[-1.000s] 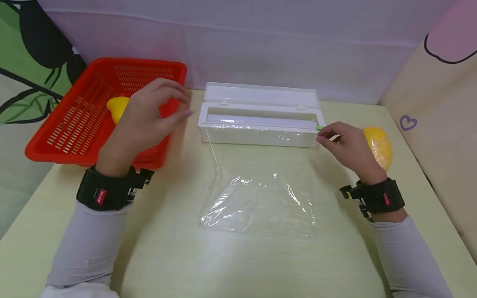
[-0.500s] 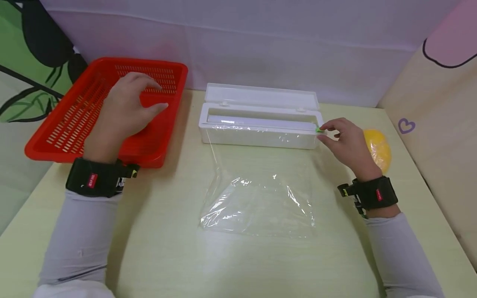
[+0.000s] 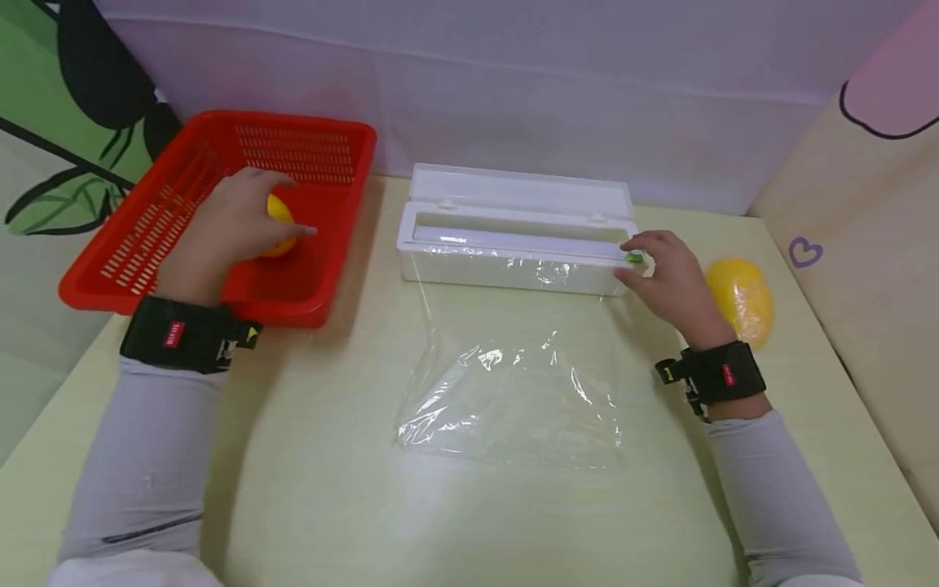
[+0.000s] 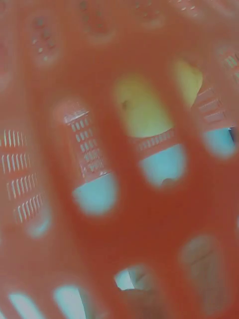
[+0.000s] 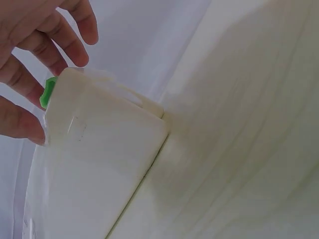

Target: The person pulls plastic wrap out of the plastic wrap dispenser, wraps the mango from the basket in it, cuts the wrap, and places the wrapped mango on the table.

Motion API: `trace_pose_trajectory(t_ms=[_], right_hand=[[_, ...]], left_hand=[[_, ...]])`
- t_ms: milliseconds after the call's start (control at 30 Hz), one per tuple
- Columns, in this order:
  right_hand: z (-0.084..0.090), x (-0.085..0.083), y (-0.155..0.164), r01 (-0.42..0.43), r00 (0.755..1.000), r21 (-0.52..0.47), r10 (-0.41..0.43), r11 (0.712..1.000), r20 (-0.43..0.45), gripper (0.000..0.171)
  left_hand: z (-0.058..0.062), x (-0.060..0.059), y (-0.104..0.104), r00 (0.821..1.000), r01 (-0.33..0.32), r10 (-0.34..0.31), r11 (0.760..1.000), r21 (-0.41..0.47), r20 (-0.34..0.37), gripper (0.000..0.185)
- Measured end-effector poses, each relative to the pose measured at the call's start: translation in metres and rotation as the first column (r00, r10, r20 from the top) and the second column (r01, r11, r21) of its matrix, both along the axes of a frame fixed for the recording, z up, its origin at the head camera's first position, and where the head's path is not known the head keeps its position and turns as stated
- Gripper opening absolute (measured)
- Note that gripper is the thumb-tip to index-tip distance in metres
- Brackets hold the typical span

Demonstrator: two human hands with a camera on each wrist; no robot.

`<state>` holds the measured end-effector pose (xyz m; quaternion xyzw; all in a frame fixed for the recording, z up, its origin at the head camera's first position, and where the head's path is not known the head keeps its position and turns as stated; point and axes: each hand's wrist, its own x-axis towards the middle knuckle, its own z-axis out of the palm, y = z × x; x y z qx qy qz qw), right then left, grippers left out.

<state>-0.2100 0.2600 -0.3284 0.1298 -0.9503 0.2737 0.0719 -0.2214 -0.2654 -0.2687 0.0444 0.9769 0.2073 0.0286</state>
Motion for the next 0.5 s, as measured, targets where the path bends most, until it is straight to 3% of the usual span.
trace_pose_trajectory(t_ms=[167,500], right_hand=[[-0.004,-0.002,-0.001,-0.009,1.0,0.007,0.009,1.0,0.0,0.039],[-0.009,-0.001,-0.004,-0.005,1.0,0.011,0.005,1.0,0.01,0.04]], left_hand=[[-0.005,-0.008,-0.012,0.999,-0.014,0.016,0.999,-0.038,0.045,0.08],[0.003,-0.022,-0.025,0.981,0.027,-0.005,0.993,-0.113,0.196,0.082]])
